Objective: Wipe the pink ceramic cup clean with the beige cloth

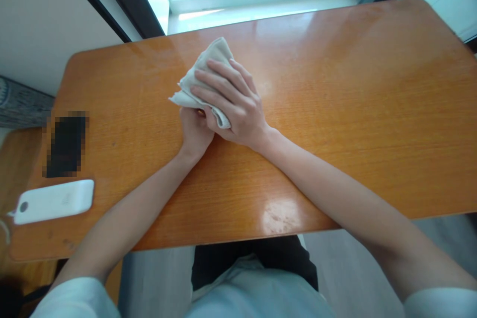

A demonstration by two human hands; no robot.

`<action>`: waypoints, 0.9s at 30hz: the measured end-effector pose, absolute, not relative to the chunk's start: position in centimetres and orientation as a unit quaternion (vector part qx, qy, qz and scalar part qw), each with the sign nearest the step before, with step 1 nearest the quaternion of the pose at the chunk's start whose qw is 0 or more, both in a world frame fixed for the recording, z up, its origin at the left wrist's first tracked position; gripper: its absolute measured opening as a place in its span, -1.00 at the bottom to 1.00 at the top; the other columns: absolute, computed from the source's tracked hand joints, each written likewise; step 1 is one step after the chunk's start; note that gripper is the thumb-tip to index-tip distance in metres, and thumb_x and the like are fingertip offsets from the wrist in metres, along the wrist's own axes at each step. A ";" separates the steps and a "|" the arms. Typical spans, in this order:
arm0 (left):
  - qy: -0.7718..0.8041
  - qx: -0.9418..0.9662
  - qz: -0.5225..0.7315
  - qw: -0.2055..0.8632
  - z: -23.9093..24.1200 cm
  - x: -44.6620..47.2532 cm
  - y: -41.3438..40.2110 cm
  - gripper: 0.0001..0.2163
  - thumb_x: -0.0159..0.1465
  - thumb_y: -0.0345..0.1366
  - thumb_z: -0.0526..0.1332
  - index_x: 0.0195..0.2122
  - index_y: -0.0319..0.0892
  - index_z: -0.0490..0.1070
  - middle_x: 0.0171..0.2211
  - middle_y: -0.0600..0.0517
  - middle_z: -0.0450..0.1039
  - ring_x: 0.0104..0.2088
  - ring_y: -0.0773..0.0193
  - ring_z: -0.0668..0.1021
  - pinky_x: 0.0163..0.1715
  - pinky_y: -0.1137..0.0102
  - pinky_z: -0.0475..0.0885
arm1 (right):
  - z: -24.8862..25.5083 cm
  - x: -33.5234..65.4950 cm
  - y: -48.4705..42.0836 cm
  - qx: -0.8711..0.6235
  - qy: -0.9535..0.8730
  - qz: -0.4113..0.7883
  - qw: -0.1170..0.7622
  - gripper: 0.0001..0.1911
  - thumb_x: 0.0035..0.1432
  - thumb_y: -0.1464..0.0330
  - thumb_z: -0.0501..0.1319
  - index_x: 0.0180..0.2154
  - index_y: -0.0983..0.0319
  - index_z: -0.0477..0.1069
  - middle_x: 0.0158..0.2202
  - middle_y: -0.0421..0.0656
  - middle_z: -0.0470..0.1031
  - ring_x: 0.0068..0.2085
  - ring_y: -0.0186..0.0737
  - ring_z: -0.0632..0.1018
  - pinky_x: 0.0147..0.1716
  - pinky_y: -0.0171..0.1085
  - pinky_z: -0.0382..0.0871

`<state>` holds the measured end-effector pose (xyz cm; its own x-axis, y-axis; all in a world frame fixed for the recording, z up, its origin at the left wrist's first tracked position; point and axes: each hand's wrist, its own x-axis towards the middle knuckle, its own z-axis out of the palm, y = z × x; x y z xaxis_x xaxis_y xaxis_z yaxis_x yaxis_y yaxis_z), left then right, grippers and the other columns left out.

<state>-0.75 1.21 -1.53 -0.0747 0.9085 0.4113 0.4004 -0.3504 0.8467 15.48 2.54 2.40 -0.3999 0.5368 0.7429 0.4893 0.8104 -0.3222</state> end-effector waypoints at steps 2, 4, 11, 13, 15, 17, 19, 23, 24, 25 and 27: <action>0.520 0.632 0.535 0.210 -0.4 -0.4 1.1 -0.48 0.39 0.33 0.36 -0.09 -0.06 0.45 -0.30 0.04 0.56 -0.10 0.04 0.69 -0.15 0.01 0.64 | 2.7 15.9 3.1 -0.338 -0.810 0.058 0.476 -0.59 0.60 0.11 0.17 0.33 -0.09 0.59 0.41 -0.18 0.63 0.59 0.10 0.45 0.61 0.30 0.33; 0.521 0.634 0.541 0.187 0.6 0.0 0.8 -0.44 0.36 0.35 0.40 -0.02 -0.05 0.42 -0.30 0.11 0.50 -0.12 0.09 0.69 -0.17 0.07 0.62 | 2.8 16.1 3.4 -0.357 -0.787 0.084 0.496 -0.57 0.63 0.07 0.12 0.33 -0.08 0.59 0.43 -0.16 0.61 0.58 0.09 0.45 0.60 0.23 0.37; 0.508 0.636 0.548 0.195 0.6 0.1 0.5 -0.48 0.30 0.18 0.52 0.04 0.00 0.40 -0.18 0.08 0.53 -0.14 0.12 0.61 -0.16 0.16 0.56 | 0.2 16.3 5.6 -0.441 -0.637 0.214 0.594 -0.38 0.65 -0.12 -0.05 0.18 0.08 0.62 0.10 -0.08 0.73 0.29 0.05 0.69 0.37 0.11 0.59; 0.507 0.633 0.549 0.204 0.1 -0.1 0.6 -0.48 0.29 0.15 0.54 0.06 0.01 0.39 -0.14 0.05 0.52 -0.09 0.07 0.61 -0.11 0.15 0.57 | -0.9 16.9 6.4 -0.471 -0.601 0.257 0.593 -0.35 0.63 -0.15 -0.04 0.00 0.14 0.63 -0.15 -0.16 0.68 0.10 -0.02 0.75 0.21 0.02 0.68; 0.507 0.630 0.547 0.217 -0.2 -0.3 0.6 -0.46 0.30 0.13 0.54 0.10 0.02 0.37 -0.10 0.03 0.52 -0.02 0.03 0.62 -0.04 0.15 0.58 | -1.4 17.4 6.8 -0.490 -0.583 0.283 0.583 -0.35 0.62 -0.16 -0.02 -0.16 0.15 0.60 -0.28 -0.22 0.58 -0.04 -0.10 0.75 0.12 -0.06 0.69; 0.504 0.628 0.549 0.224 -0.3 -0.4 0.7 -0.46 0.31 0.14 0.54 0.11 0.03 0.36 -0.08 0.02 0.51 0.01 0.01 0.63 -0.01 0.15 0.59 | -1.2 17.5 6.5 -0.494 -0.575 0.295 0.582 -0.34 0.62 -0.17 -0.02 -0.23 0.15 0.56 -0.33 -0.25 0.54 -0.09 -0.15 0.74 0.09 -0.09 0.69; 0.498 0.632 0.549 0.226 -0.3 -0.4 0.7 -0.43 0.32 0.18 0.53 0.13 0.04 0.35 -0.05 0.00 0.52 0.03 -0.01 0.63 0.02 0.12 0.61 | -0.4 17.3 5.8 -0.487 -0.575 0.294 0.588 -0.34 0.62 -0.17 -0.03 -0.21 0.14 0.57 -0.31 -0.25 0.58 -0.07 -0.13 0.74 0.11 -0.08 0.68; 0.475 0.657 0.535 0.237 -0.5 0.0 1.0 -0.37 0.35 0.28 0.48 0.21 0.06 0.29 0.10 -0.07 0.53 0.12 -0.02 0.63 0.13 0.06 0.62 | 1.3 16.7 4.4 -0.465 -0.592 0.250 0.609 -0.41 0.64 -0.11 -0.04 0.00 0.10 0.62 -0.08 -0.16 0.74 0.13 -0.04 0.74 0.26 -0.02 0.64; 0.467 0.664 0.531 0.244 -0.6 0.2 1.0 -0.36 0.37 0.29 0.46 0.23 0.06 0.27 0.15 -0.08 0.52 0.15 -0.02 0.63 0.17 0.06 0.62 | 1.5 16.8 4.3 -0.458 -0.600 0.229 0.614 -0.43 0.65 -0.08 -0.04 0.07 0.09 0.62 0.02 -0.13 0.75 0.19 -0.02 0.73 0.31 0.00 0.62; 0.459 0.669 0.528 0.251 -0.7 0.3 1.0 -0.36 0.38 0.28 0.45 0.24 0.06 0.26 0.18 -0.10 0.52 0.19 -0.01 0.63 0.21 0.05 0.61 | 1.6 16.9 4.2 -0.452 -0.610 0.206 0.617 -0.45 0.65 -0.05 -0.05 0.13 0.07 0.61 0.11 -0.10 0.74 0.25 -0.02 0.71 0.36 0.01 0.60; 0.446 0.676 0.524 0.265 -1.0 0.4 1.0 -0.36 0.39 0.24 0.47 0.27 0.06 0.25 0.23 -0.12 0.52 0.22 0.00 0.62 0.27 0.04 0.60 | 1.7 17.3 4.2 -0.442 -0.634 0.161 0.614 -0.48 0.66 0.01 -0.05 0.24 0.03 0.57 0.28 -0.08 0.69 0.36 -0.01 0.65 0.43 0.04 0.54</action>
<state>0.45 0.99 -1.00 0.0532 0.8804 0.4713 0.3255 -0.4615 0.8253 17.29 4.20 1.68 0.1451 0.7575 0.6365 0.3623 0.5580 -0.7466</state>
